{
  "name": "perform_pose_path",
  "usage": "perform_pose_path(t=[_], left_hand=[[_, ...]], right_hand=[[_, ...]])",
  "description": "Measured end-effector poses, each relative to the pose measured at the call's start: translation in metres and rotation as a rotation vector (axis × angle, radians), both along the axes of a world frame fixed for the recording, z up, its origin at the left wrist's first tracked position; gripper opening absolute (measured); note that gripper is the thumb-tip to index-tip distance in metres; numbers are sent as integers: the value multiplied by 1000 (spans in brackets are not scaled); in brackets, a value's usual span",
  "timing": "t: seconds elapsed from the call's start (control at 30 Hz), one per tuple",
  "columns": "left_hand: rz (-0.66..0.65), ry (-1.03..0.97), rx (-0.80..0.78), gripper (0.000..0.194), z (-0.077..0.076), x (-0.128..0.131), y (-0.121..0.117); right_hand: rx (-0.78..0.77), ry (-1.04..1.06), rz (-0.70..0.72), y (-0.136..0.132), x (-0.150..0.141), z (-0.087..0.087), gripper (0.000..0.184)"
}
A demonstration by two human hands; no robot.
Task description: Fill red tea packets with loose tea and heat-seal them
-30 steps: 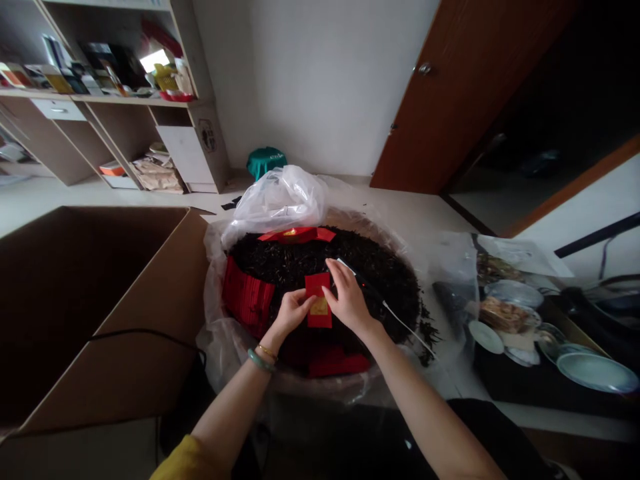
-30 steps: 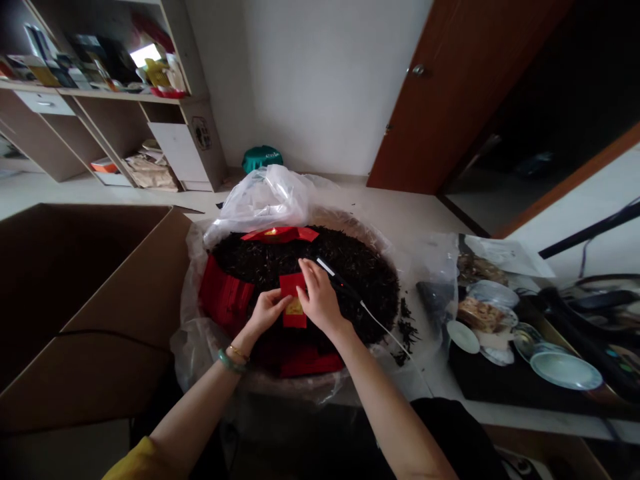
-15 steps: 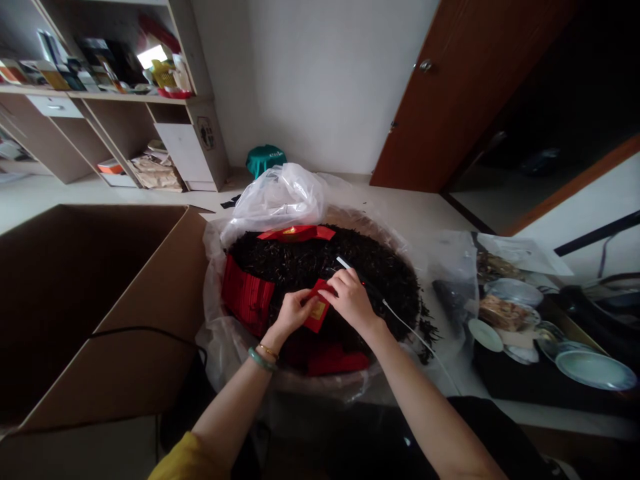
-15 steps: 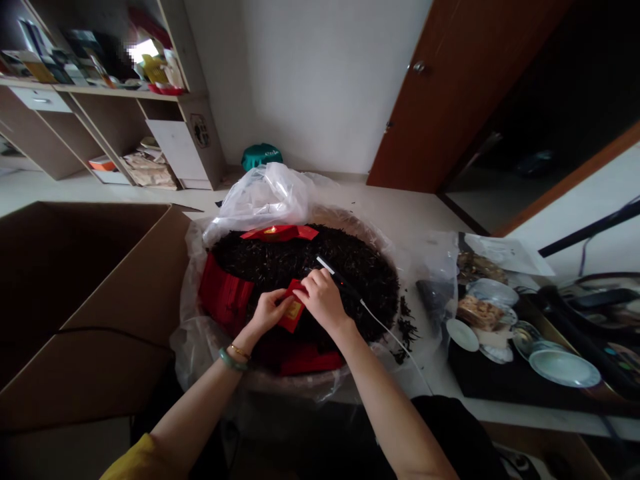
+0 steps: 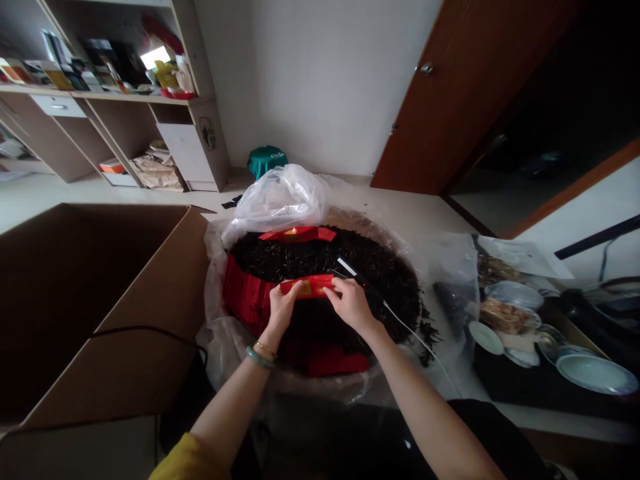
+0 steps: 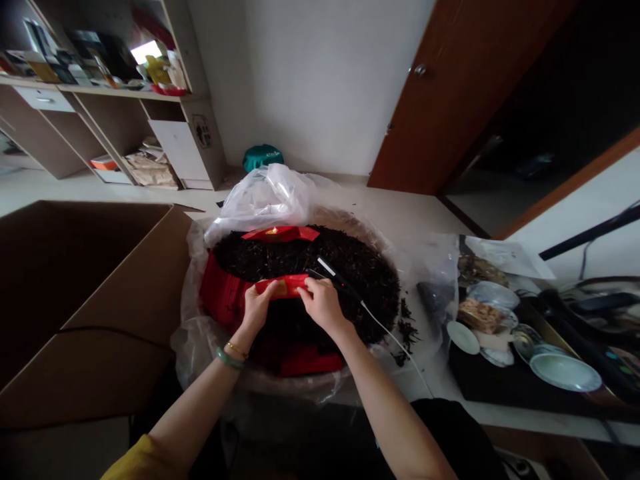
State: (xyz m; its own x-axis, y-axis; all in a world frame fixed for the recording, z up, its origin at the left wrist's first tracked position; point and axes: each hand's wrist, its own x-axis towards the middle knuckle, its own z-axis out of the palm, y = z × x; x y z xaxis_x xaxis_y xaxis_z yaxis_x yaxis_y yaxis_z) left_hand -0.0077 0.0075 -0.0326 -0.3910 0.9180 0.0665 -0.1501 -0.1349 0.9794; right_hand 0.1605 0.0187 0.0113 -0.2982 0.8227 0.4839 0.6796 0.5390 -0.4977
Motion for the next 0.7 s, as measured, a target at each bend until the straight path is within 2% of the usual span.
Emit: perform_pose_path(t=[0.07, 0.13, 0.3, 0.5, 0.6, 0.7], left_hand=[[-80, -98, -21, 33, 2, 1, -1], [-139, -158, -40, 35, 3, 2, -2], [-159, -194, -79, 40, 3, 3, -2], [-349, -252, -127, 53, 1, 0, -2], [-406, -213, -124, 53, 1, 1, -3], [-386, -162, -120, 56, 3, 2, -3]], right_hand=[[-108, 96, 60, -2, -4, 0, 10], [-230, 227, 115, -3, -7, 1, 15], [-463, 531, 75, -2, -7, 5, 30], [-642, 514, 220, -1, -2, 5, 36], [-666, 484, 160, 1, -2, 1, 38], [-670, 435, 108, 3, -2, -3, 44]])
